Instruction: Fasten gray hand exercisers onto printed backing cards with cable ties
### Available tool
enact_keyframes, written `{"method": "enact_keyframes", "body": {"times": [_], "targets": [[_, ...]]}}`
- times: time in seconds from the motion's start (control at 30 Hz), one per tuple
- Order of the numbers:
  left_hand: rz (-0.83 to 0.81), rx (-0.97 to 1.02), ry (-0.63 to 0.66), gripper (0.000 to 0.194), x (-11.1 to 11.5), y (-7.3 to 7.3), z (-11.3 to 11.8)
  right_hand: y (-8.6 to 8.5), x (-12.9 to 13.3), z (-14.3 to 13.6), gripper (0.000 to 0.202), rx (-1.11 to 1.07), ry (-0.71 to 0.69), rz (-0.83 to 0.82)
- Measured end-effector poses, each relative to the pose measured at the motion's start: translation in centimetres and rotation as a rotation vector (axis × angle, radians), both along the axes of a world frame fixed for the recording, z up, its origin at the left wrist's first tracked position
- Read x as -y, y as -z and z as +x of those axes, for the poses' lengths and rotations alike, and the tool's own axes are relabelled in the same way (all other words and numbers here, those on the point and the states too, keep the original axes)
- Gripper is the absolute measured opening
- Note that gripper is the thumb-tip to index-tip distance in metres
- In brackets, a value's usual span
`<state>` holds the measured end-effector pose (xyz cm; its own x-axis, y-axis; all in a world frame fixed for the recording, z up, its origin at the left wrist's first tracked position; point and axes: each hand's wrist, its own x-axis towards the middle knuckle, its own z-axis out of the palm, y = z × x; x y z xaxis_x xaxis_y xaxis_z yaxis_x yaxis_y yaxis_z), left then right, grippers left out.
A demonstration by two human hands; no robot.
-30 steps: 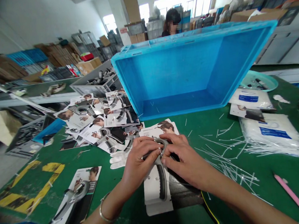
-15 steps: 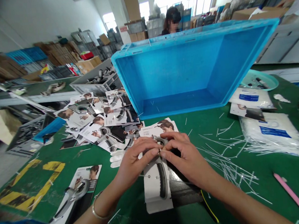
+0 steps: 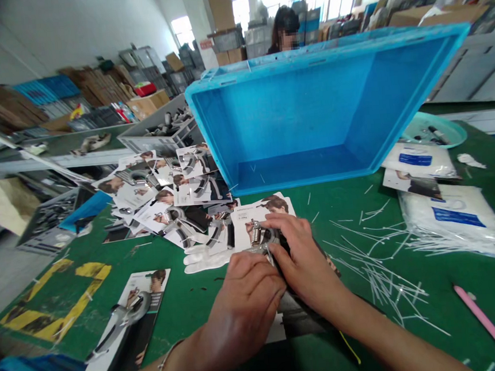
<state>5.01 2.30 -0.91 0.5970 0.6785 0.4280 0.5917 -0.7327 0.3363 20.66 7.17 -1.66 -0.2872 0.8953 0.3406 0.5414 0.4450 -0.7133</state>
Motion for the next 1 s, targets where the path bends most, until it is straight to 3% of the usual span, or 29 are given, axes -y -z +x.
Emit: {"method": "enact_keyframes", "body": {"times": [0.07, 0.13, 0.2, 0.27, 0.33, 0.4, 0.47, 0.57, 0.67, 0.77, 0.9, 1.0], "targets": [[-0.046, -0.017, -0.031, 0.014, 0.8, -0.2, -0.4, -0.1, 0.1, 0.3, 0.028, 0.003, -0.005, 0.003], [-0.070, 0.050, -0.169, 0.018, 1.7, -0.3, -1.1, -0.6, 0.6, 1.1, 0.023, 0.011, -0.030, 0.016], [-0.072, 0.098, -0.363, 0.045, 2.7, -0.2, -1.8, -1.3, 1.6, 2.0, 0.018, 0.066, -0.099, 0.023], [-0.096, 0.083, -0.480, 0.064, 3.5, 0.3, -2.2, -2.0, 2.8, 2.7, 0.014, 0.188, -0.190, 0.017], [-0.179, 0.060, -0.475, 0.051, 3.7, 0.7, -2.6, -2.3, 3.9, 2.8, 0.012, 0.337, -0.249, 0.043], [-0.260, 0.086, -0.445, 0.024, 3.5, 0.8, -2.8, -2.5, 4.6, 2.2, 0.011, 0.479, -0.244, 0.125], [-0.302, 0.117, -0.426, 0.011, 3.1, 0.6, -3.1, -2.4, 4.9, 1.2, 0.008, 0.609, -0.226, 0.234], [-0.318, 0.112, -0.355, 0.010, 2.9, 0.2, -3.9, -2.6, 4.8, -0.5, 0.013, 0.763, -0.224, 0.382], [-0.370, 0.130, -0.286, 0.022, 3.2, 0.1, -5.0, -3.1, 4.7, -1.5, 0.018, 0.867, -0.217, 0.451], [-0.397, 0.173, -0.296, 0.023, 3.2, 0.5, -6.2, -3.8, 4.6, -1.7, 0.015, 0.835, -0.238, 0.364], [-0.396, 0.125, -0.292, 0.021, 2.6, 1.2, -7.1, -4.6, 4.5, -0.8, 0.011, 0.504, -0.329, 0.065], [-0.404, 0.103, -0.340, 0.013, 2.0, 1.2, -7.4, -4.4, 4.0, 0.3, 0.019, 0.359, -0.352, -0.032]]}}
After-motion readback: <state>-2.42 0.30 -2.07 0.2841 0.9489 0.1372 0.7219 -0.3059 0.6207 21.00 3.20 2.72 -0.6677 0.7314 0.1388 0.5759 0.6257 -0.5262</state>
